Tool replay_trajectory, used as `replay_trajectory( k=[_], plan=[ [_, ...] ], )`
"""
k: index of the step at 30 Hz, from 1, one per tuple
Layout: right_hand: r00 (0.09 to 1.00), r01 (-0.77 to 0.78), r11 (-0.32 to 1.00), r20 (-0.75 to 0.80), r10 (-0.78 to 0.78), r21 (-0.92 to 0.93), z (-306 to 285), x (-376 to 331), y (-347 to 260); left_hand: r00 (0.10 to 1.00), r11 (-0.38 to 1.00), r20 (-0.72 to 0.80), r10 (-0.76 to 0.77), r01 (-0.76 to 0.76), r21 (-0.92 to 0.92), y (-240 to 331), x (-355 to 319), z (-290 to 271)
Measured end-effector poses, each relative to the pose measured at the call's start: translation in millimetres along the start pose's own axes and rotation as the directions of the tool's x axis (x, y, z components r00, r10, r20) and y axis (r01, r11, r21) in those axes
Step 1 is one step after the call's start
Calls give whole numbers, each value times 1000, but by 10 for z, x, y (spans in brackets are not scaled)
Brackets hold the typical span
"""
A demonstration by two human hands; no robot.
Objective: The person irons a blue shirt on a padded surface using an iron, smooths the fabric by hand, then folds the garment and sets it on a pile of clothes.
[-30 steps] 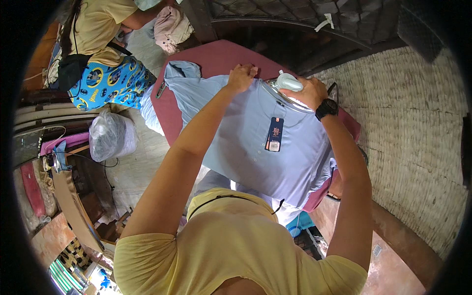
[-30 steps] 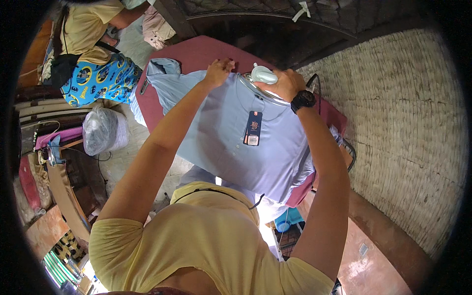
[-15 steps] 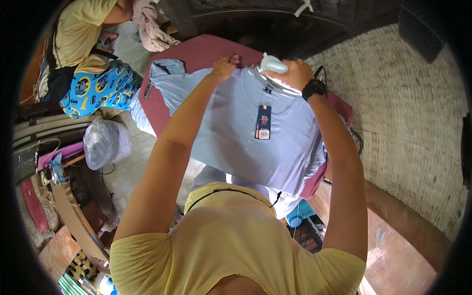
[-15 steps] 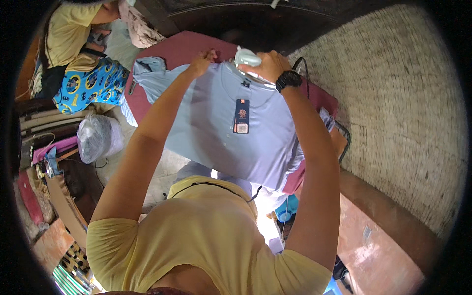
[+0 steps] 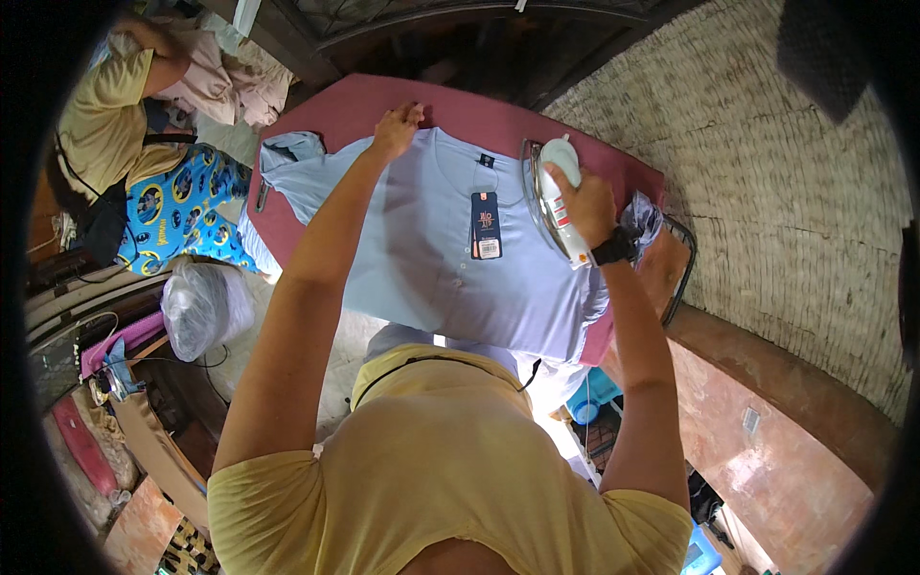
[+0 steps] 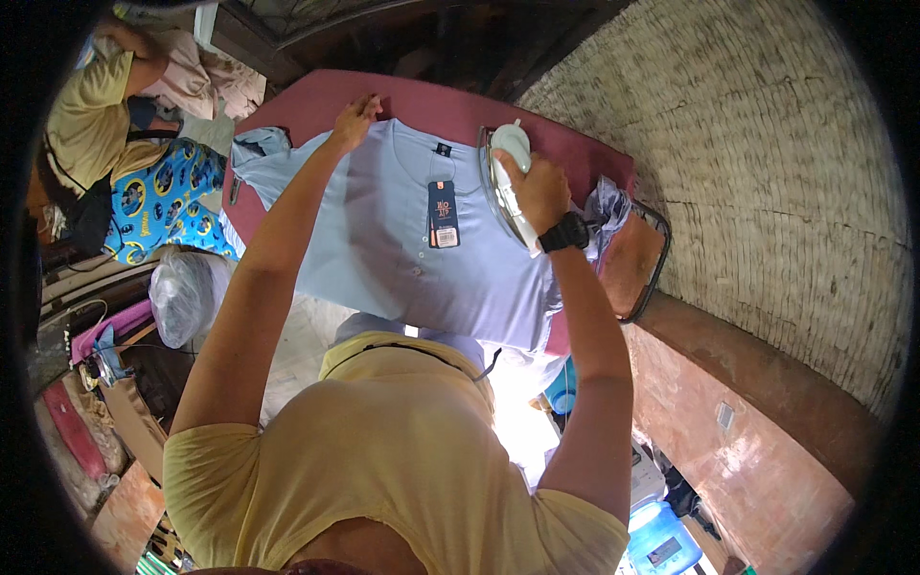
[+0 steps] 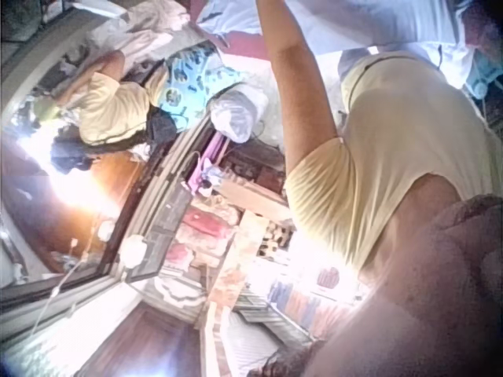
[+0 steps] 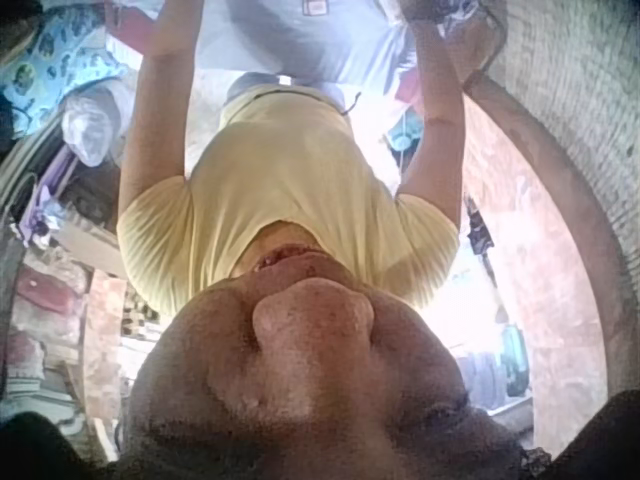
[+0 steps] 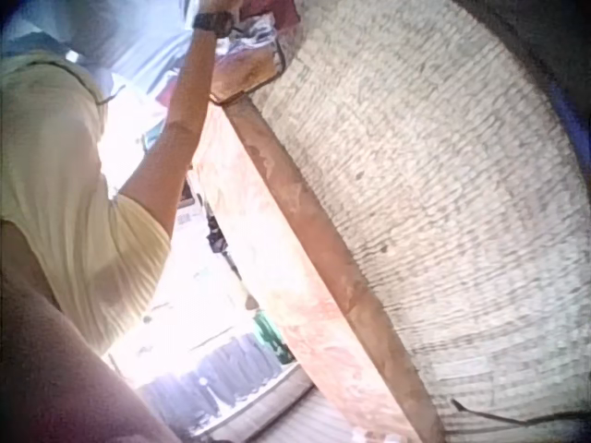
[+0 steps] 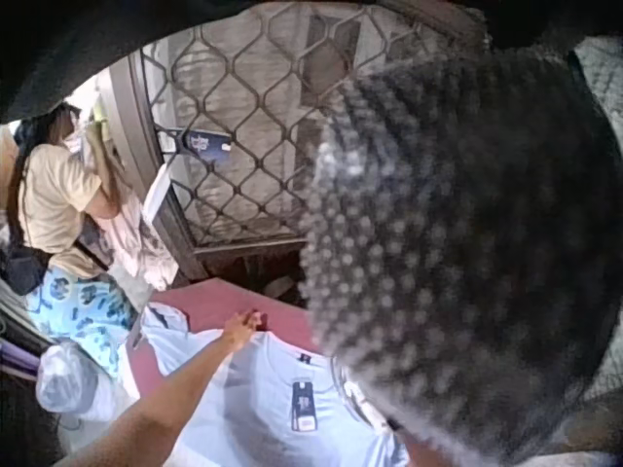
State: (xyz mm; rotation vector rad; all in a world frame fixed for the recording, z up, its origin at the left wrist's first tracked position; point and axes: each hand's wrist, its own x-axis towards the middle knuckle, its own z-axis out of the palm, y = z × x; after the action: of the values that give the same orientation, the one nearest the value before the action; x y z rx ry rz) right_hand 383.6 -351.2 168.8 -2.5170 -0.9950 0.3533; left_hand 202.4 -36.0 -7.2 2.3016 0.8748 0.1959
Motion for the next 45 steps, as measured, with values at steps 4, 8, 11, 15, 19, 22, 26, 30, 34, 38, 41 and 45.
replay_trajectory(
  k=[4, 8, 11, 15, 19, 22, 26, 30, 34, 38, 41, 45],
  plan=[
    [997, -30, 999, -69, 27, -34, 201, -7, 45, 1000, 1000, 8, -23, 23, 7, 6, 13, 10],
    [991, -98, 994, -91, 103, 53, 184, 152, -109, 999, 998, 28, -43, 44, -43, -13, 39, 10],
    [987, -143, 990, -78, 142, -2, 238, 100, -86, 993, 984, 32, -111, 115, -135, -20, -5, 41],
    [988, -122, 991, -88, 126, 45, 253, 138, -9, 983, 969, 19, -185, 185, -162, 294, -56, -79],
    [978, -193, 980, -73, 196, 50, 218, 280, -202, 988, 980, 20, -153, 155, -129, 87, 4, -41],
    [981, -183, 980, -56, 188, 81, 243, 163, -114, 988, 978, -1, -154, 152, -145, 157, -23, -18],
    [978, -168, 978, -106, 181, 120, 357, 347, -44, 986, 986, -55, -157, 153, -62, 194, 16, 2],
    [961, -201, 895, -96, 259, 398, 164, 185, 217, 993, 959, -97, 60, -85, -270, 83, -70, -62],
    [845, -482, 807, -62, 531, 342, -683, -724, 591, 895, 949, -329, 301, -314, 15, 647, -1154, -368],
    [803, -441, 798, -215, 555, 411, -912, -1423, 1998, 931, 969, -313, 189, -229, -97, 748, -2074, -249],
    [704, -609, 736, -225, 674, 298, -951, -1559, 2512, 940, 970, -292, 176, -216, -110, 695, -2316, -47],
    [706, -619, 749, -249, 662, 235, -877, -1417, 2604, 921, 964, -312, 234, -262, -51, 903, -2255, 2]
  ],
)
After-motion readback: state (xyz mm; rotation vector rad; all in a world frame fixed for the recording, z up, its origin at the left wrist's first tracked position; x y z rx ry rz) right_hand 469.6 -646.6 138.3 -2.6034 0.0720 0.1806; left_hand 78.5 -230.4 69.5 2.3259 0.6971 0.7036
